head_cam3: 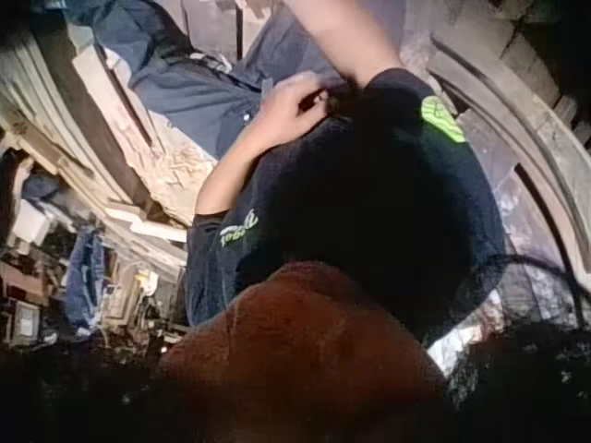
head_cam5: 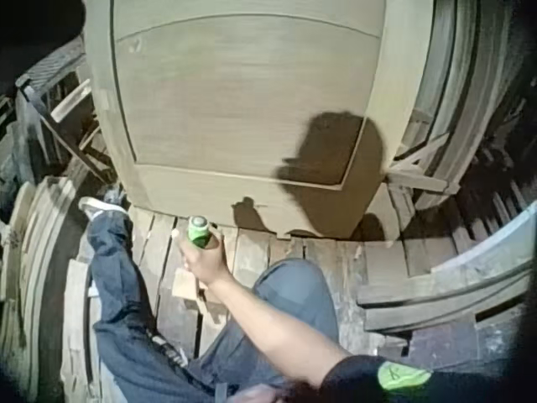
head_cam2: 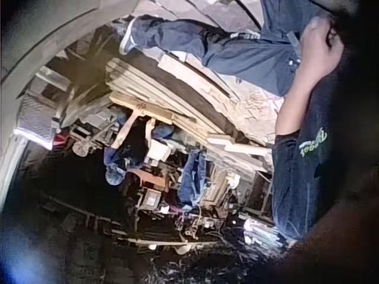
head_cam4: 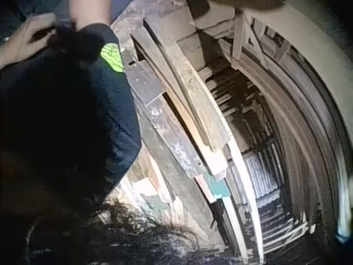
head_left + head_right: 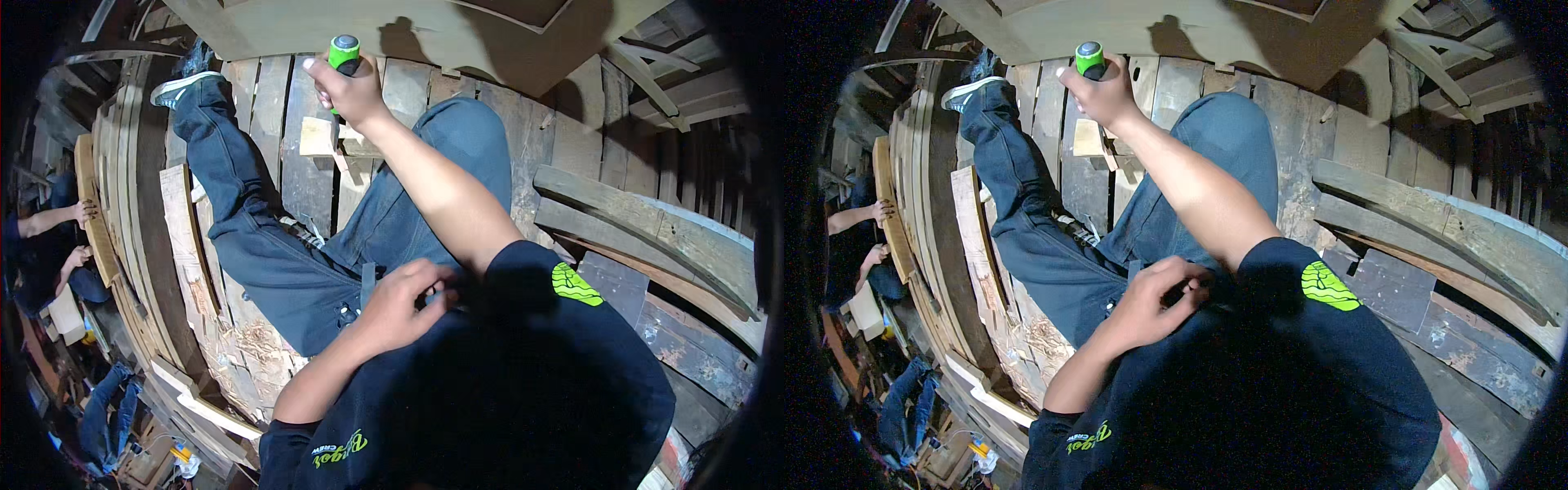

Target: Using a hammer and chisel to carve or shape a small piece of wood.

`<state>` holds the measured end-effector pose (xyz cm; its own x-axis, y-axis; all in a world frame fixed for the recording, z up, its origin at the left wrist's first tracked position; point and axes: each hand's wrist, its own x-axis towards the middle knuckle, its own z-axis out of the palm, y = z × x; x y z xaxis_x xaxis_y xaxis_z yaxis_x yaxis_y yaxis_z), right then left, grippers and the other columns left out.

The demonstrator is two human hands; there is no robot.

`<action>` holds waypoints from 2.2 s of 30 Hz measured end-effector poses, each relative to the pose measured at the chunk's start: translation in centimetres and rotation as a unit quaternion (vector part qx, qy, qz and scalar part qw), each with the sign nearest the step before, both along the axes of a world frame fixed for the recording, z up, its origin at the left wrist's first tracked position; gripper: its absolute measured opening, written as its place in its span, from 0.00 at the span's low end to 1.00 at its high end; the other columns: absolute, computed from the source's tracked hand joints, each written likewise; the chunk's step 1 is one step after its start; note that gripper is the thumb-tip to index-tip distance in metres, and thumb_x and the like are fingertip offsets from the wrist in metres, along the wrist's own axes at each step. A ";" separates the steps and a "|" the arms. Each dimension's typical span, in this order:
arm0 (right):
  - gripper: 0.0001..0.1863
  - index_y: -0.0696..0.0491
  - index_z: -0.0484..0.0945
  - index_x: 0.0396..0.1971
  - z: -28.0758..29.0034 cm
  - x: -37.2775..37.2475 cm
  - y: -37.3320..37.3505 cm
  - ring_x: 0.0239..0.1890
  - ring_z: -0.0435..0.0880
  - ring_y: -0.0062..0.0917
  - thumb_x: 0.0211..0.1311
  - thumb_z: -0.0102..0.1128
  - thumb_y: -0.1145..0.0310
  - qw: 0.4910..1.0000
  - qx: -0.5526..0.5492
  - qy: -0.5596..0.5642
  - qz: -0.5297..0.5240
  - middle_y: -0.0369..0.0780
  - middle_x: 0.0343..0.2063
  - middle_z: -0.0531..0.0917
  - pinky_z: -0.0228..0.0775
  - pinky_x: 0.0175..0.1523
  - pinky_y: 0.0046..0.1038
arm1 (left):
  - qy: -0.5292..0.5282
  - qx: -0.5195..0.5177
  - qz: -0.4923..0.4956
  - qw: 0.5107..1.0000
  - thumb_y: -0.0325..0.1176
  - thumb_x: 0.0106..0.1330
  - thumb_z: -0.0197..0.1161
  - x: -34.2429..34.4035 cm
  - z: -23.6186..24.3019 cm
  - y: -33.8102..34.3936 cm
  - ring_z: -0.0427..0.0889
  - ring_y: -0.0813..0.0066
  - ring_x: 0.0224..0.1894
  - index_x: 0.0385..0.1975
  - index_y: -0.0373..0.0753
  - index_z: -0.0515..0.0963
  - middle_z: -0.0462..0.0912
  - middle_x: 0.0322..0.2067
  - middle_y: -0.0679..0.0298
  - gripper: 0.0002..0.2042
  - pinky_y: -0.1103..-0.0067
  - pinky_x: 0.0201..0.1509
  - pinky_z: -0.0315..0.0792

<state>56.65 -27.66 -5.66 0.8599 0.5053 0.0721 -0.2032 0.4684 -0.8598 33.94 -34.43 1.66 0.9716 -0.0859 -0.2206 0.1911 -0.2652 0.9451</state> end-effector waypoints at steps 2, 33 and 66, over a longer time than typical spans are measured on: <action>0.13 0.53 0.71 0.18 -0.1 0.2 0.1 0.11 0.67 0.15 0.58 0.63 0.69 1.000 -0.014 -0.006 0.002 0.33 0.10 0.71 0.60 0.17 0.21 | -0.018 0.018 0.042 0.999 0.25 0.59 0.61 0.2 -0.5 0.5 0.79 0.63 0.30 0.40 0.35 0.78 0.77 0.28 0.57 0.10 0.74 0.35 0.73; 0.14 0.52 0.72 0.18 -0.3 0.2 0.1 0.11 0.71 0.16 0.56 0.66 0.65 1.000 0.002 -0.004 -0.002 0.32 0.10 0.72 0.62 0.16 0.20 | -0.053 0.074 0.127 0.988 0.24 0.55 0.67 2.9 -2.7 0.4 0.77 0.70 0.22 0.26 0.32 0.79 0.79 0.23 0.59 0.04 0.77 0.29 0.70; 0.10 0.55 0.73 0.21 -0.3 -0.2 0.0 0.12 0.69 0.16 0.60 0.62 0.70 0.999 -0.006 -0.043 0.006 0.33 0.11 0.71 0.60 0.18 0.21 | -0.053 0.058 0.123 0.989 0.24 0.54 0.67 2.8 -3.3 0.0 0.77 0.67 0.23 0.26 0.33 0.79 0.79 0.23 0.57 0.04 0.75 0.28 0.70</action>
